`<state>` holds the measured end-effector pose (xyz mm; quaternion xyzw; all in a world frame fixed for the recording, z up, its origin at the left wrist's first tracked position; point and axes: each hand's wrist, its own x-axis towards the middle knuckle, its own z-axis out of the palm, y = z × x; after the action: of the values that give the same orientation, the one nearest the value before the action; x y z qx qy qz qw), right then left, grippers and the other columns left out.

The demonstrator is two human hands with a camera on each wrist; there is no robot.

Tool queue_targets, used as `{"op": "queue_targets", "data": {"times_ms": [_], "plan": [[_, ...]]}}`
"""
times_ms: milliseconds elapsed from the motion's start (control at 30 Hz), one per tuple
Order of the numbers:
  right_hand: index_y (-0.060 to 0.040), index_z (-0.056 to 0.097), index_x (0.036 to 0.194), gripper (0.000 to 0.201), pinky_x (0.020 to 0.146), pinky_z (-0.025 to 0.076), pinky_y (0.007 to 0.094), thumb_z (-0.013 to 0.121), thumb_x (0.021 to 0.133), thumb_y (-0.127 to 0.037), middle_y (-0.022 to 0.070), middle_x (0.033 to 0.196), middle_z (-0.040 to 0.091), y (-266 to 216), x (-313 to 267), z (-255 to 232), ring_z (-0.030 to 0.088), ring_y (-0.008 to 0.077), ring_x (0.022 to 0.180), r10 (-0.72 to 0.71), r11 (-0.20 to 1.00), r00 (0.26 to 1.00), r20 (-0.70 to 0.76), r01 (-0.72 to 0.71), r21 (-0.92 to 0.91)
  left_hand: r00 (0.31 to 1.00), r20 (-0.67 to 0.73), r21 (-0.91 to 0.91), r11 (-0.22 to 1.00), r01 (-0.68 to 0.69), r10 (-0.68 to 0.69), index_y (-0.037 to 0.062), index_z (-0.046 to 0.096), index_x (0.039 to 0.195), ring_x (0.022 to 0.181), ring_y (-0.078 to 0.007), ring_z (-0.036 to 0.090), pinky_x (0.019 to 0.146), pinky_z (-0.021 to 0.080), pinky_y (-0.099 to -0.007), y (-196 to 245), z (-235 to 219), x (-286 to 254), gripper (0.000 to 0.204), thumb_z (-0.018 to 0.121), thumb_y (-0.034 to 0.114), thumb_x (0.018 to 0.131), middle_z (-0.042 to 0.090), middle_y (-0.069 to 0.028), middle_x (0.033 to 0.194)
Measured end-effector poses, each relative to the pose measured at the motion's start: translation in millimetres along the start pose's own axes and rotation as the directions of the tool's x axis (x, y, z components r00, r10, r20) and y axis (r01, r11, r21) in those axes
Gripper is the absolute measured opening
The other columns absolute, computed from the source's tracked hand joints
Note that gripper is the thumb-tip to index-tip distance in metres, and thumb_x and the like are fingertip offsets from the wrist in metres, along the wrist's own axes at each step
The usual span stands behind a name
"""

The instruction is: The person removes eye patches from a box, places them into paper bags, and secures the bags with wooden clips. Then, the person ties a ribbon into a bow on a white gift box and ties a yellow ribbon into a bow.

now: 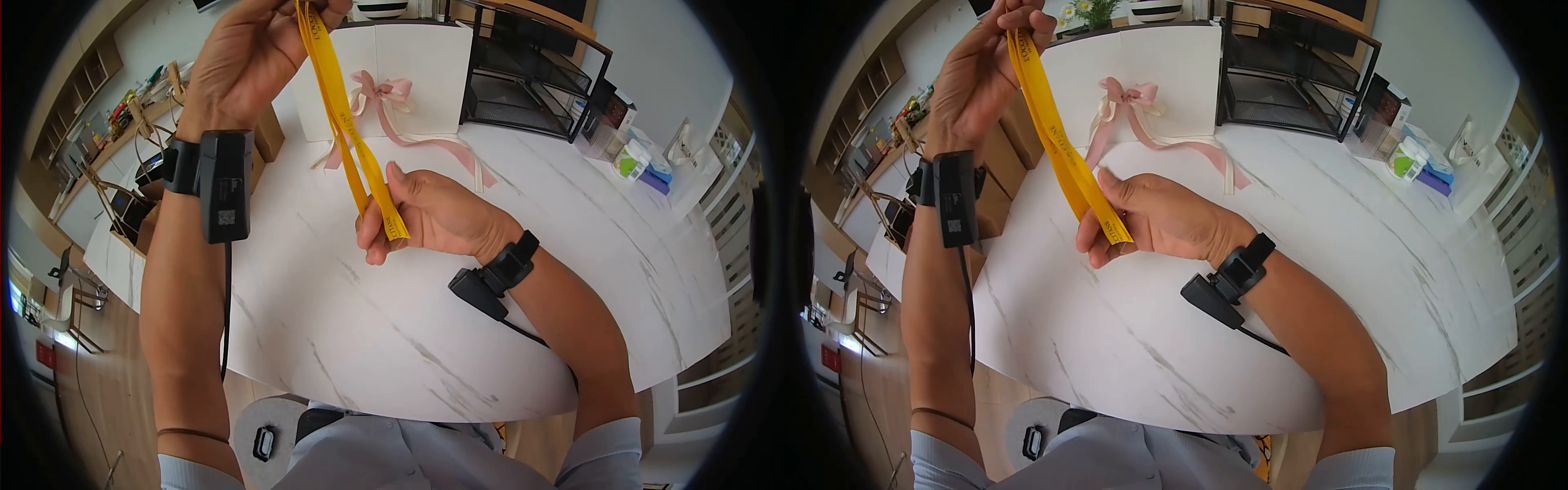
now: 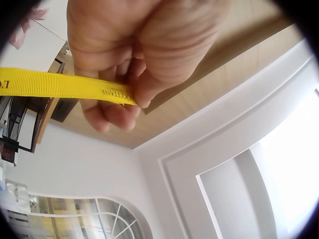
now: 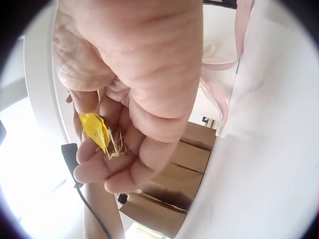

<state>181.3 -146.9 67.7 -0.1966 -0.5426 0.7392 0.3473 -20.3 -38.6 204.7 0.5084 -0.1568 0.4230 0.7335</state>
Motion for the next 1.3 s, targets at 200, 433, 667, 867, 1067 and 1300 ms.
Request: {"op": "queue_targets", "data": {"times_ms": [200, 433, 667, 867, 1067, 1300], "plan": [[0.0038, 0.072, 0.093, 0.060, 0.082, 0.057, 0.0368, 0.043, 0.109, -0.047, 0.0158, 0.089, 0.068, 4.5, 0.6, 2.2, 0.070, 0.0254, 0.078, -0.039, 0.999, 0.999, 0.021, 0.039, 0.004, 1.000, -0.006, -0.032, 0.999, -0.013, 0.013, -0.0034, 0.060, 0.106, 0.085, -0.0161, 0.065, 0.093, 0.059, -0.0357, -5.7, 7.3, 0.5, 0.018, 0.059, 0.014, 0.105, 0.061, -0.0093, 0.097], [0.0043, 0.071, 0.086, 0.060, 0.073, 0.057, 0.0341, 0.044, 0.109, -0.045, 0.0162, 0.083, 0.067, 3.0, -1.6, 5.9, 0.069, 0.0251, 0.071, -0.024, 0.999, 0.999, 0.040, 0.026, -0.045, 1.000, -0.008, -0.032, 0.999, 0.002, -0.002, -0.0031, 0.058, 0.109, 0.086, -0.0174, 0.066, 0.095, 0.059, -0.0377, -2.8, 11.6, 0.0, 0.019, 0.060, 0.015, 0.104, 0.062, -0.0109, 0.099], [0.0030, 0.069, 0.080, 0.060, 0.069, 0.055, 0.0330, 0.046, 0.108, -0.044, 0.0150, 0.080, 0.066, 3.7, -0.3, 6.6, 0.064, 0.0221, 0.066, -0.072, 0.996, 0.997, 0.007, 0.072, -0.058, 0.992, -0.113, 0.072, 0.995, 0.063, -0.055, 0.0008, 0.059, 0.113, 0.090, -0.0178, 0.069, 0.098, 0.059, -0.0377, -11.8, 29.6, -6.4, 0.017, 0.063, 0.012, 0.102, 0.064, -0.0138, 0.109], [0.0019, 0.068, 0.075, 0.059, 0.067, 0.052, 0.0334, 0.048, 0.109, -0.043, 0.0131, 0.073, 0.064, -0.7, -1.4, 3.0, 0.059, 0.0194, 0.061, -0.076, 0.993, 0.997, -0.023, 0.074, -0.092, 0.954, -0.290, 0.167, 0.986, -0.023, 0.072, 0.0049, 0.061, 0.120, 0.081, -0.0146, 0.066, 0.093, 0.059, -0.0396, -9.8, 38.7, -4.0, 0.018, 0.061, 0.010, 0.102, 0.067, -0.0116, 0.107], [0.0003, 0.067, 0.072, 0.062, 0.066, 0.049, 0.0325, 0.046, 0.109, -0.044, 0.0104, 0.067, 0.059, -3.7, -4.6, 3.7, 0.051, 0.0170, 0.056, -0.050, 0.988, 0.998, -0.031, 0.045, -0.145, 1.000, 0.018, 0.183, 0.983, -0.022, 0.019, 0.0018, 0.056, 0.124, 0.099, -0.0120, 0.063, 0.109, 0.052, -0.0402, -6.7, 0.5, -0.9, 0.025, 0.063, 0.011, 0.102, 0.059, -0.0095, 0.116], [-0.0030, 0.062, 0.066, 0.063, 0.065, 0.047, 0.0334, 0.045, 0.109, -0.046, 0.0095, 0.064, 0.057, 0.0, -6.5, -2.8, 0.042, 0.0148, 0.054, -0.029, 0.988, 0.999, -0.023, 0.025, -0.150, 0.987, -0.125, 0.277, 0.951, 0.136, -0.105, 0.0021, 0.055, 0.122, 0.088, -0.0112, 0.064, 0.101, 0.054, -0.0381, -10.6, 16.1, -3.1, 0.027, 0.066, 0.017, 0.102, 0.061, -0.0086, 0.110]]}}
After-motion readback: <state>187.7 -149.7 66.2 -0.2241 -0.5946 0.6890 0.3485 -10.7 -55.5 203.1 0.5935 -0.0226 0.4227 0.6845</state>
